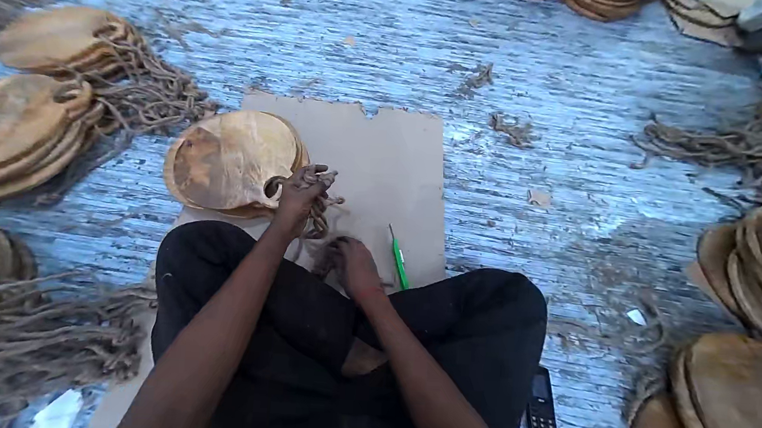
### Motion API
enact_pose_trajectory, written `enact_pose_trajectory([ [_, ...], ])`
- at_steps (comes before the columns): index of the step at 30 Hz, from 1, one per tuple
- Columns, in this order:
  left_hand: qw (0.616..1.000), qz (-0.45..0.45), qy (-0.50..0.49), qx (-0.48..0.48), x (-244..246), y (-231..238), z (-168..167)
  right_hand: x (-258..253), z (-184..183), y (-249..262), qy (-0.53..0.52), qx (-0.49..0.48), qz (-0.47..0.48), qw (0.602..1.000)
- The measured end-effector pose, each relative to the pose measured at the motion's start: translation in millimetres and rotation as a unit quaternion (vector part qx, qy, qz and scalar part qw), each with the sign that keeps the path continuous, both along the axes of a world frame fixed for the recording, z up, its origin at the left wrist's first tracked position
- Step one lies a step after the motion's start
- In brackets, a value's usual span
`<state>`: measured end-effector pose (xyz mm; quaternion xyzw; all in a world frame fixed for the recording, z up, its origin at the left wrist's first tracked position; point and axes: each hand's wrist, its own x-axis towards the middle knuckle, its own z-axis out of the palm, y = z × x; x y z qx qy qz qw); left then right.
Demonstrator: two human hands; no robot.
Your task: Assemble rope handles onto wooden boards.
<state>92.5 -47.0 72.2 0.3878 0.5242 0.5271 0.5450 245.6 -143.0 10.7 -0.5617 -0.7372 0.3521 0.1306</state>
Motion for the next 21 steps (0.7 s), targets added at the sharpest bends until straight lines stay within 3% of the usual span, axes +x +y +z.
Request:
enact_pose_trajectory([
  [3, 1.0, 0.024, -0.018, 0.009, 0.9, 2.2, -6.5, -13.8, -15.1, 14.0, -0.089, 0.026, 0.162, 0.982],
  [5, 0.999, 0.033, -0.028, 0.006, 0.4, 4.9, -7.4, -10.0, -23.4, 19.1, -0.109, 0.059, 0.181, 0.976],
  [8, 1.0, 0.014, -0.006, 0.01, 2.5, 8.0, -5.3, 16.0, -13.8, 28.8, -0.052, 0.026, 0.142, 0.988],
  [12, 0.97, -0.175, 0.167, 0.029, 14.7, -4.7, 8.1, 59.6, 52.2, 27.8, 0.101, -0.115, -0.001, 0.988],
  [15, 0.919, -0.292, 0.258, 0.052, 32.8, -4.7, -4.2, 99.2, 34.0, 48.0, 0.194, -0.104, -0.061, 0.974],
  [21, 0.925, -0.341, 0.162, -0.041, 57.7, -11.4, -33.5, 122.4, 25.8, 67.4, 0.201, -0.126, -0.12, 0.964],
])
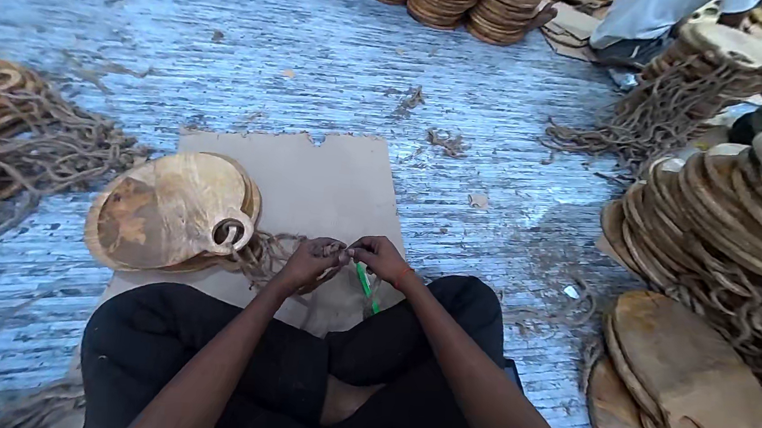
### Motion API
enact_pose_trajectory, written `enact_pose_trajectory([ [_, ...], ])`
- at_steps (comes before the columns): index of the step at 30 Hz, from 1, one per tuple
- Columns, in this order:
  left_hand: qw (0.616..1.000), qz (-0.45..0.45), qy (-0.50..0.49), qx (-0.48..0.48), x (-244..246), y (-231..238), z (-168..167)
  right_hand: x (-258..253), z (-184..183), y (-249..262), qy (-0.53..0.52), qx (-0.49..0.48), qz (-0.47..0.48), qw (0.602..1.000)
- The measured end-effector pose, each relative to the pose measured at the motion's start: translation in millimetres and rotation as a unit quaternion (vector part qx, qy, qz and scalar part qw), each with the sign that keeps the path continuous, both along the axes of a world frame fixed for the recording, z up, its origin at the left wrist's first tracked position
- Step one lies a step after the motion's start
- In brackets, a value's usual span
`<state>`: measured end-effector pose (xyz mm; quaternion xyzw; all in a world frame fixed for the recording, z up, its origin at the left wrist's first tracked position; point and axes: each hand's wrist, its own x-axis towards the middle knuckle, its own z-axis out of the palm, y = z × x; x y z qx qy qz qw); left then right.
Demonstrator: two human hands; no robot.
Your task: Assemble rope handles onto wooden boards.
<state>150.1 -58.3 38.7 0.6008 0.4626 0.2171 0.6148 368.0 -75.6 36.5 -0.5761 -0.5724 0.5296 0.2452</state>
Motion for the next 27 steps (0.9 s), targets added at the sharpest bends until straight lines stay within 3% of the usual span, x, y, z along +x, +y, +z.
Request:
enact_pose_trajectory([
  [6, 0.998, 0.01, 0.059, -0.023, 9.0, -8.5, -15.5, -21.7, 30.2, -13.2, 0.014, -0.115, -0.069, 0.991],
  [10, 0.993, -0.028, 0.106, -0.037, 17.1, -6.9, -25.0, 0.1, -10.6, 10.0, 0.009, -0.065, 0.03, 0.997],
  [15, 0.998, 0.022, 0.018, -0.061, 22.9, -5.3, -33.6, 19.0, -5.3, 23.6, -0.075, -0.007, 0.12, 0.99],
  [21, 0.989, 0.114, 0.01, -0.095, 32.8, -0.9, -46.8, 26.2, -16.4, 25.5, -0.126, -0.018, 0.107, 0.986],
  [27, 0.978, 0.107, 0.171, -0.054, 48.5, 2.5, -65.3, 20.5, -39.7, 26.8, -0.218, -0.051, 0.077, 0.971],
])
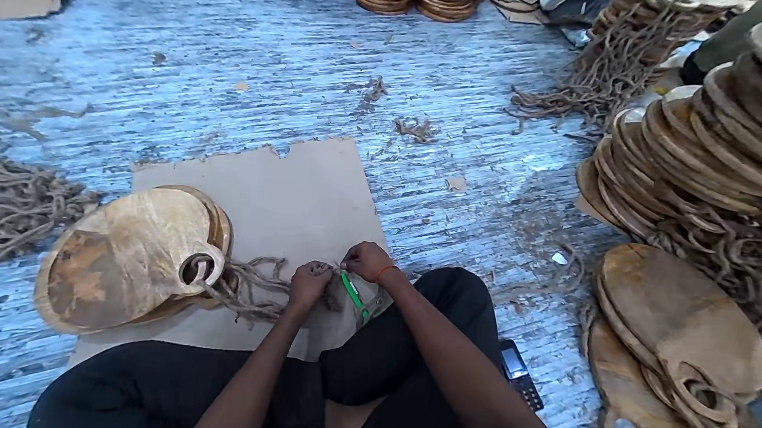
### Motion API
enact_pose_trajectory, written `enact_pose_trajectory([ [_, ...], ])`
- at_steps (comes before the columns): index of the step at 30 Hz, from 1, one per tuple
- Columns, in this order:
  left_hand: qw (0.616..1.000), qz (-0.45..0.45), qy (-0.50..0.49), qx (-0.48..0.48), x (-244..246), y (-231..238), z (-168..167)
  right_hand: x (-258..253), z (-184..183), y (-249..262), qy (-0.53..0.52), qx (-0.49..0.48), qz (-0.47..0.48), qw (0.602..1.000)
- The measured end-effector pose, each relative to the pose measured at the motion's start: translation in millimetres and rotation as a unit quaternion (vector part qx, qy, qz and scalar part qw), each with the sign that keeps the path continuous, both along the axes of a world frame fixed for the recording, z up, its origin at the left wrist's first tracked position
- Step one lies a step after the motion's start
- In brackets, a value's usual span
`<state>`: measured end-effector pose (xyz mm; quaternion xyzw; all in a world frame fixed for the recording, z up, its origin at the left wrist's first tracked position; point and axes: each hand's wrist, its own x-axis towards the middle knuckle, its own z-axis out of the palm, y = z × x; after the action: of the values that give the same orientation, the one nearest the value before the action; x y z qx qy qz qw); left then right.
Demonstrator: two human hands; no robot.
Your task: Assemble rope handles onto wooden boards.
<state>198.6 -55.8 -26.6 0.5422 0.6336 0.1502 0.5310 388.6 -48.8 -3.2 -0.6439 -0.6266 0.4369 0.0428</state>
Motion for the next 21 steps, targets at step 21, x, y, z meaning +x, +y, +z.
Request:
enact_pose_trajectory([
  [21, 0.994, -0.074, 0.077, 0.002, 6.4, 2.9, 8.2, -2.3, -9.3, 13.6, 0.011, -0.091, -0.026, 0.995],
])
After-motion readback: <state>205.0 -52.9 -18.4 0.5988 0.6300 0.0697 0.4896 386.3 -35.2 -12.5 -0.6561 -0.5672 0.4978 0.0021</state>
